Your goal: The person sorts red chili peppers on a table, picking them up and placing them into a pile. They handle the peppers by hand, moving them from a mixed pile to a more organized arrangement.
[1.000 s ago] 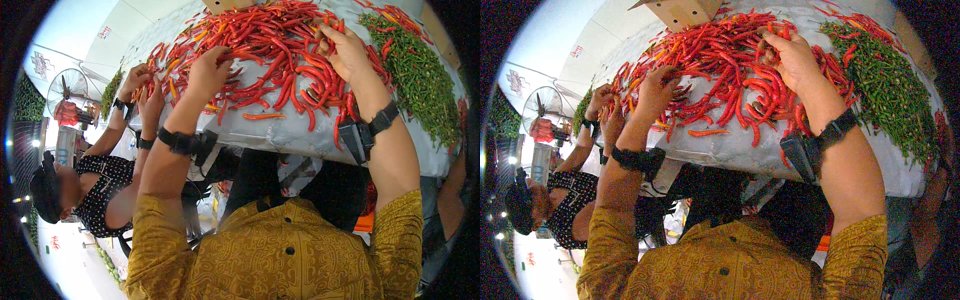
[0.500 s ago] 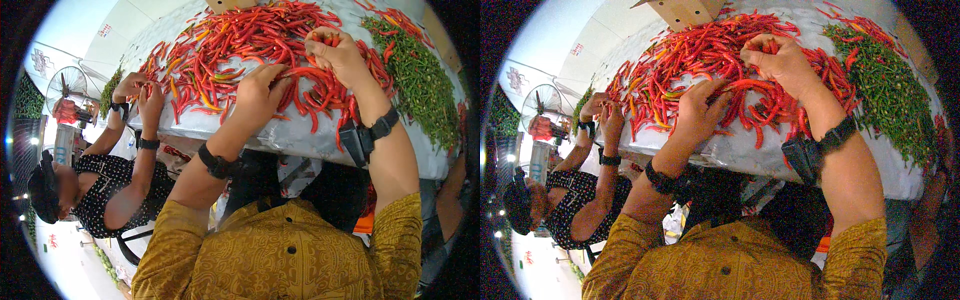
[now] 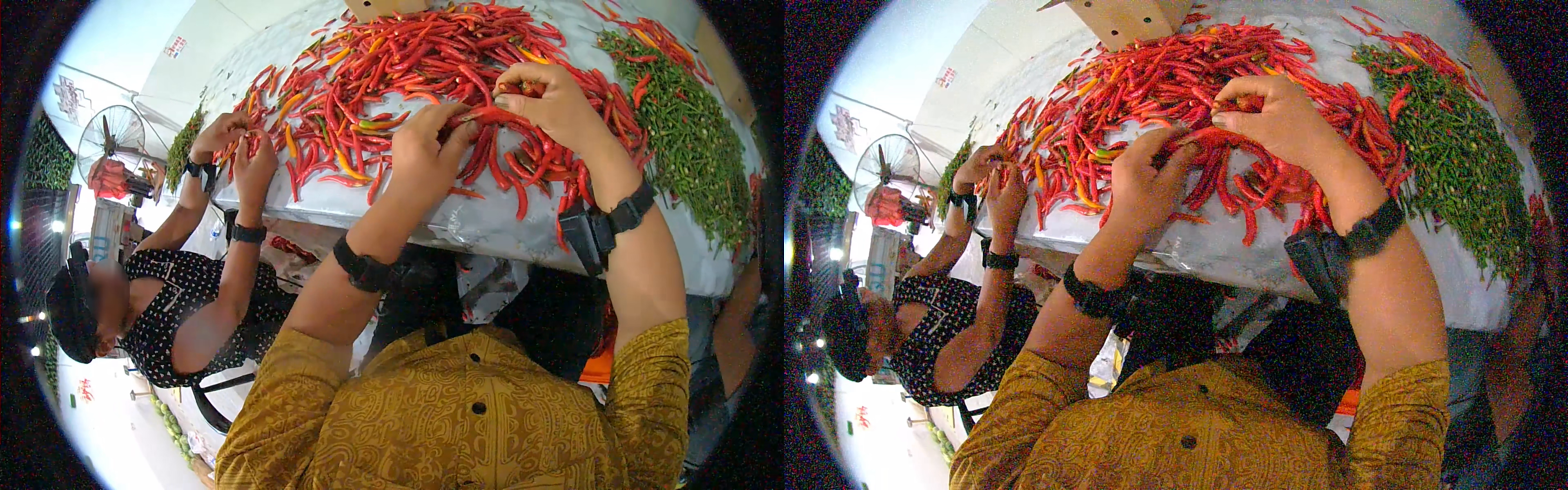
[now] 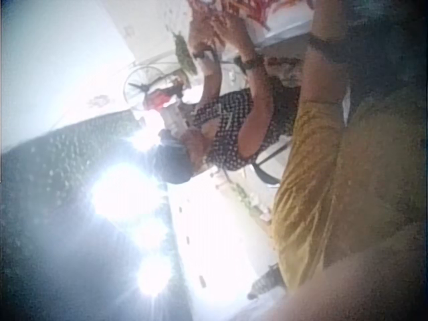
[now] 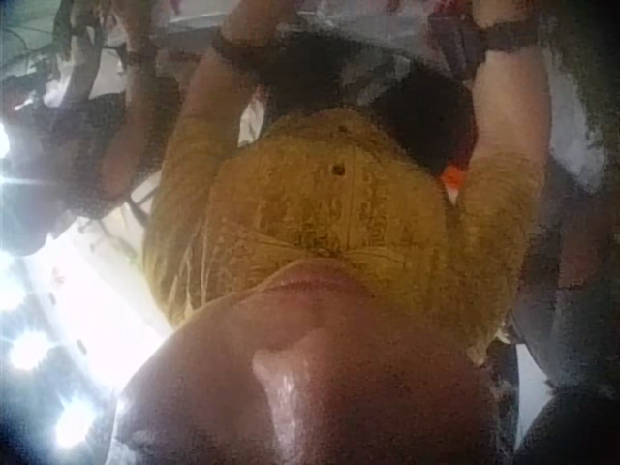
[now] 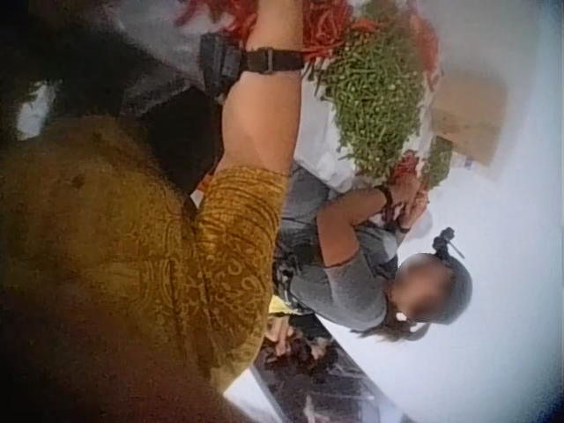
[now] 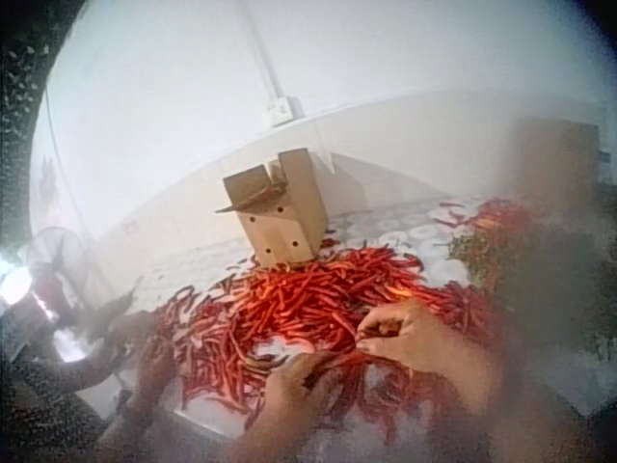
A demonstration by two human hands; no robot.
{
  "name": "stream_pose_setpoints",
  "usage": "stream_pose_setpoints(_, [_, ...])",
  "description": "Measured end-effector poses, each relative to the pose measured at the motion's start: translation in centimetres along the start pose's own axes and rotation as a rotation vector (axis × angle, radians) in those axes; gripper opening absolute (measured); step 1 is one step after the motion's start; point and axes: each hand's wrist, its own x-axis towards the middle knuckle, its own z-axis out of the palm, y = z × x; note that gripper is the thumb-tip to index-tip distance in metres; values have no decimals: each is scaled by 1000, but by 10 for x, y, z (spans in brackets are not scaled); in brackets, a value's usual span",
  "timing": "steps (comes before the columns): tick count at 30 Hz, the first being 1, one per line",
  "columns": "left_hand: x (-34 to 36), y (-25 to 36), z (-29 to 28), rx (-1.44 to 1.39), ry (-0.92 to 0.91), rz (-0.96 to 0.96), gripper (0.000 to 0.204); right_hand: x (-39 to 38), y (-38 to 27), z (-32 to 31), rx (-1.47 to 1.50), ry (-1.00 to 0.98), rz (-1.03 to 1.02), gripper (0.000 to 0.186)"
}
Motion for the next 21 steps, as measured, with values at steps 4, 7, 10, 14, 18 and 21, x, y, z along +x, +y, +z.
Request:
stream_pose_setpoints(4, [-2, 1, 0, -23, 40, -41, 24, 0, -2, 1, 20, -16, 2, 18])
stream_pose_setpoints(7, [-1, 4, -1, -6, 67, -24, 26, 0, -8, -1, -12, -65, 86, 20])
stream_pose_setpoints(10, [-2, 0, 0, 20, 82, 14, 26, -1, -10, 0, 20, -94, 80, 22])
stream_pose_setpoints(14, [-1, 0, 0, -2, 79, 6, 26, -1, -7, -2, 57, -116, 79, 24])
stream_pose_setpoints(18, [-1, 1, 0, -12, 82, 23, 26, -1, -9, -2, 72, -143, 80, 25])
stream_pose_setpoints(21, [-2, 4, -2, 27, 35, -35, 27, -1, -10, -2, 42, -140, 62, 26])
